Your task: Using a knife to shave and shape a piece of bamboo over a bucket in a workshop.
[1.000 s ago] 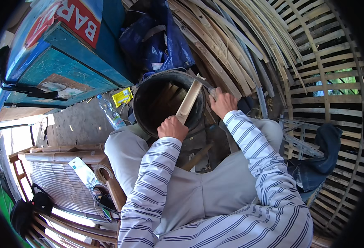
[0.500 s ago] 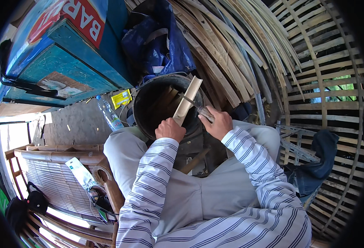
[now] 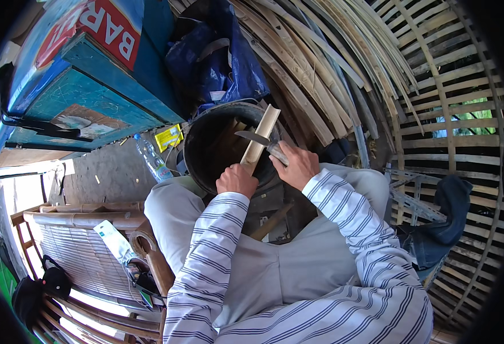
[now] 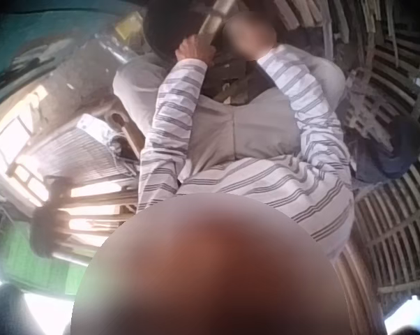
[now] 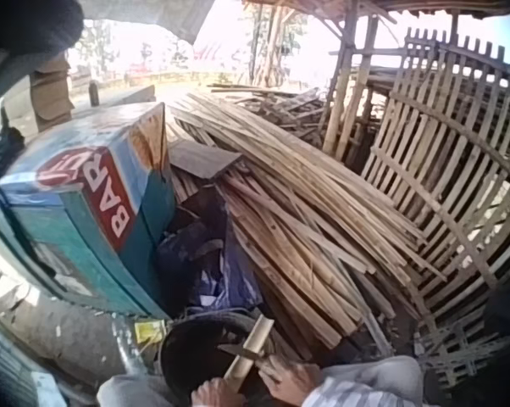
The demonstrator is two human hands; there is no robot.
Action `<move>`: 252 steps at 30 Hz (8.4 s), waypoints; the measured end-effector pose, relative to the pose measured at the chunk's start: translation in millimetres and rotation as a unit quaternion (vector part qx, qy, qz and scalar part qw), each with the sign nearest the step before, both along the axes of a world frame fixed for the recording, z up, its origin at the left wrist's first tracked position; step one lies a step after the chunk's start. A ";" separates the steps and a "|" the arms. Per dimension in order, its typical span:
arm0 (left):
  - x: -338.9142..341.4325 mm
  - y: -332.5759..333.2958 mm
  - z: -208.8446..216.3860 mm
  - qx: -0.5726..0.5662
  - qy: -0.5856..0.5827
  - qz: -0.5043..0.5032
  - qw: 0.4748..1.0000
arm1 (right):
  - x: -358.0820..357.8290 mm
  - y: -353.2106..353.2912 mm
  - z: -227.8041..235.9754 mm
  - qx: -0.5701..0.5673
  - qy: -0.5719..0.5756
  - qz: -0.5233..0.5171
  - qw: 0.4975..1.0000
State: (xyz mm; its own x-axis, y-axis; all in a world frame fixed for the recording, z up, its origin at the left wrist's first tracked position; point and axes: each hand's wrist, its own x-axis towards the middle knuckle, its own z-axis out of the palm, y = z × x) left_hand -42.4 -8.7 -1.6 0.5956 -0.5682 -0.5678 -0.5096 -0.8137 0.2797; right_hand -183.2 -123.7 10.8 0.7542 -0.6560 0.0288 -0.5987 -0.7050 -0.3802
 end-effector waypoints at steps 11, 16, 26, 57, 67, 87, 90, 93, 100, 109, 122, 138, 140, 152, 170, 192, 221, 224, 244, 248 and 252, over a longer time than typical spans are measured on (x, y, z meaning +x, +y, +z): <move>0.5 7.2 6.8 0.004 0.006 0.010 1.000 | -26.9 -90.1 -32.6 0.041 0.247 -0.262 0.932; 5.6 4.5 6.1 -0.004 0.015 0.017 1.000 | -20.8 -43.0 -12.3 0.045 0.018 -0.206 0.977; 0.8 -10.4 2.7 -0.014 0.017 0.028 0.999 | -19.7 -5.6 -27.5 -0.011 0.042 0.005 0.999; 5.5 2.5 7.1 0.013 0.030 0.014 0.999 | -7.8 -60.9 -15.2 0.104 0.009 -0.229 0.968; -2.9 -1.4 -7.1 -0.035 -0.051 -0.016 0.998 | -4.8 5.4 -13.9 -0.010 0.126 0.017 0.992; -10.1 1.1 -5.6 -0.037 -0.048 -0.039 0.997 | -10.8 9.9 3.6 -0.026 0.141 0.019 0.989; -17.6 1.3 -2.4 -0.041 -0.048 -0.065 0.996 | -10.2 -43.6 -19.2 -0.020 0.206 -0.122 0.971; -20.1 -2.2 -5.2 -0.041 -0.048 -0.059 0.996 | -16.7 -61.6 -18.0 0.004 0.177 -0.139 0.974; -2.4 2.8 -8.2 -0.029 -0.060 -0.019 0.998 | -8.2 -30.7 16.7 0.035 0.089 -0.152 0.984; 26.0 3.8 -2.6 -0.062 0.036 -0.057 0.996 | -15.9 -1.2 54.1 0.063 -0.012 -0.097 0.993; 39.3 -4.6 -15.7 -0.232 0.447 0.119 0.856 | 19.7 -37.3 24.7 0.538 -0.269 -0.342 0.722; 29.4 -3.4 -12.1 -0.268 0.514 0.037 0.814 | 28.4 -23.6 5.5 0.549 -0.278 -0.251 0.747; 28.3 -4.1 -2.4 -0.271 0.473 0.009 0.838 | 25.3 -23.9 5.7 0.532 -0.245 -0.235 0.776; 46.4 -6.7 -7.5 -0.347 0.406 0.054 0.844 | 28.5 -17.3 7.0 0.428 -0.180 -0.192 0.865; 76.1 -3.7 34.5 -0.560 0.622 0.351 0.421 | 29.2 -13.7 16.2 0.297 -0.021 -0.091 0.950; 72.2 -64.3 37.4 -0.792 0.199 0.243 0.524 | 26.6 -14.0 29.9 0.258 -0.099 -0.185 0.943; 70.3 -85.8 24.3 -0.827 0.080 0.137 0.539 | 85.0 14.2 37.8 0.217 -0.272 -0.151 0.925; 74.2 -88.9 28.2 -0.831 0.071 0.162 0.528 | 80.2 18.0 37.4 0.181 -0.357 -0.152 0.904; 86.5 -88.3 27.8 -0.821 0.103 0.238 0.509 | 81.7 17.1 3.3 0.183 -0.164 -0.178 0.953; 90.1 -83.6 27.2 -0.820 0.100 0.232 0.514 | 86.1 29.8 16.2 0.179 -0.209 -0.152 0.949; 94.3 -87.5 28.1 -0.823 0.115 0.243 0.501 | 82.1 24.7 -1.5 0.206 -0.187 -0.175 0.944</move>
State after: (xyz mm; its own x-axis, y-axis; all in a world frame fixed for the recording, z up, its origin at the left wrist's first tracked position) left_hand 51.9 -96.2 26.5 0.9166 -0.2003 0.3460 -0.1633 0.6024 0.7813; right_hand -101.0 -98.9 9.4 0.4760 -0.8773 -0.0609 -0.5369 -0.2351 -0.8103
